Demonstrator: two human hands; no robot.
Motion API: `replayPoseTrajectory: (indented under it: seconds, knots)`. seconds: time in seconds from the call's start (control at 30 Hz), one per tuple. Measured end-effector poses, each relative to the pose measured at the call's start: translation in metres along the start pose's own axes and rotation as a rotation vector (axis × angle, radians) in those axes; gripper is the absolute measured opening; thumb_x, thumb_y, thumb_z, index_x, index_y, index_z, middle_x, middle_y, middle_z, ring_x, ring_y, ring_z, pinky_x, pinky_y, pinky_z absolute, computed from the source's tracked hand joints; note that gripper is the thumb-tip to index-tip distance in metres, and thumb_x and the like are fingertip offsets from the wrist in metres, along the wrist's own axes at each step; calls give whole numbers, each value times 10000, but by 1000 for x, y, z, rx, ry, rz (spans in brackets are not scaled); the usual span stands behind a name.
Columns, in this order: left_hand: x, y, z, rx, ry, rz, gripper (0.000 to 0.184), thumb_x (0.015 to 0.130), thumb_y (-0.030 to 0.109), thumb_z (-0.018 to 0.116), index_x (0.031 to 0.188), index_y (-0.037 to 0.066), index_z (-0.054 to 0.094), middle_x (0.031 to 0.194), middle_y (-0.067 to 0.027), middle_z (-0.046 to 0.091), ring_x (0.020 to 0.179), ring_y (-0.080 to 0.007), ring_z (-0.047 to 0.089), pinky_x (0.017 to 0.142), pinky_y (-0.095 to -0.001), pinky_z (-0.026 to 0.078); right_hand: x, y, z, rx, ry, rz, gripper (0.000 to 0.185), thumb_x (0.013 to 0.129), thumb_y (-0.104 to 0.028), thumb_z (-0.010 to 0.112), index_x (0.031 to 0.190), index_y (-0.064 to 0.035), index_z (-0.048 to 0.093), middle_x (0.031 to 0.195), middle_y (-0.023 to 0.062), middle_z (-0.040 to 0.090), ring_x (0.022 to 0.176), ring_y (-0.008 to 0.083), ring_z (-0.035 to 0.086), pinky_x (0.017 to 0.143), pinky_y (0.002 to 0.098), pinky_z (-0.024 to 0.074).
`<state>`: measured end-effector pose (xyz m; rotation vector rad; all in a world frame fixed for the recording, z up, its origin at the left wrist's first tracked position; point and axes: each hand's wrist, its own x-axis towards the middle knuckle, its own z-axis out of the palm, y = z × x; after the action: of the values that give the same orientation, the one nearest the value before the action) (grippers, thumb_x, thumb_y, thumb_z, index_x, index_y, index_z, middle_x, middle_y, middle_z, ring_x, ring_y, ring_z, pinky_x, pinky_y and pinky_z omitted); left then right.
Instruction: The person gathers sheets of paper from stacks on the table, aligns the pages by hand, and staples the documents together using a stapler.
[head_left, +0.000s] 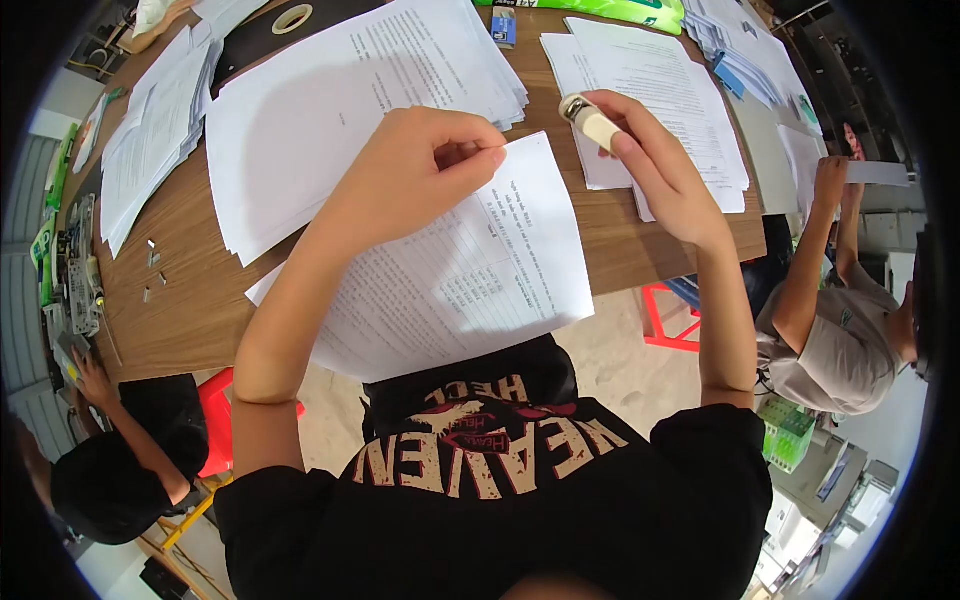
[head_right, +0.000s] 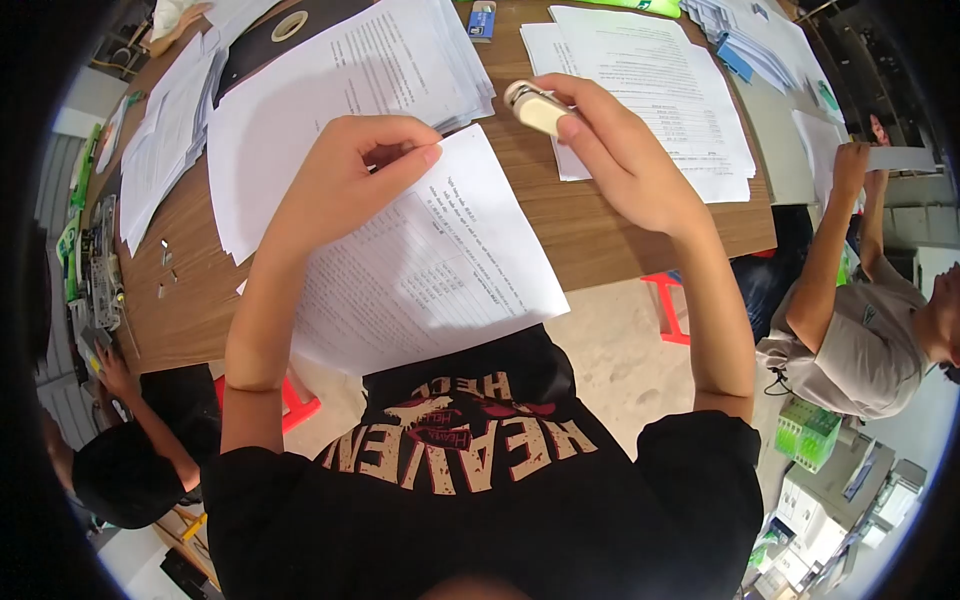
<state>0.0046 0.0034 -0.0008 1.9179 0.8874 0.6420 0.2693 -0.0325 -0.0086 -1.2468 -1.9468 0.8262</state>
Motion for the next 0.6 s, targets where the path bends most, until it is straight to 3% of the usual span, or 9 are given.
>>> replayPoseTrajectory:
  seconds: [0.1, 0.13, 0.2, 0.3, 0.33, 0.4, 0.6]
  knots:
    - [0, 5, 2, 55, 22, 26, 124, 866, 107, 603, 830, -8, 635, 688, 27, 577, 602, -43, 445, 552, -200, 379, 1, -30, -4, -232, -106, -146, 353, 954, -236, 448, 1206, 6, 502, 1071, 155, 557, 919, 251, 560, 802, 322, 445]
    - [0, 7, 3, 52, 16, 28, 124, 866, 107, 603, 830, -8, 635, 688, 27, 577, 602, -43, 445, 552, -200, 379, 2, -35, -5, -233, -104, -140, 353, 954, -236, 448, 1206, 6, 502, 1071, 155, 557, 919, 251, 560, 802, 322, 445]
    - [-1, 10, 3, 88, 10, 48, 120, 854, 104, 606, 824, -9, 634, 674, 16, 571, 590, -54, 439, 548, -205, 376, 4, -43, -5, -441, -158, -102, 428, 946, -379, 470, 1129, -3, 558, 1054, 179, 582, 874, 338, 597, 768, 379, 470]
    - [-2, 11, 5, 97, 34, 93, 122, 853, 105, 605, 832, -10, 636, 690, -4, 587, 592, -62, 453, 551, -212, 383, 8, -47, -5, -516, -152, -148, 441, 930, -400, 488, 1080, 5, 580, 977, 175, 604, 844, 350, 595, 743, 397, 468]
    - [-3, 11, 5, 96, 37, 90, 122, 853, 105, 605, 832, -10, 636, 690, -4, 587, 592, -62, 453, 551, -212, 383, 9, -49, -5, -515, -156, -150, 441, 930, -400, 488, 1080, 5, 580, 977, 175, 604, 844, 350, 595, 743, 397, 468]
    - [-4, 10, 4, 124, 47, 104, 121, 855, 102, 603, 847, -13, 640, 722, -21, 615, 598, -73, 474, 557, -220, 394, 10, -55, -7, -573, -199, -151, 342, 918, -269, 504, 1108, 12, 547, 905, 172, 581, 791, 352, 577, 700, 382, 455]
    - [-5, 10, 5, 206, 69, 171, 122, 862, 106, 606, 882, -8, 644, 757, -50, 637, 604, -103, 505, 569, -229, 411, 10, -61, -9, -659, -194, -206, 359, 900, -289, 526, 1106, 4, 557, 905, 162, 597, 785, 348, 583, 684, 384, 458]
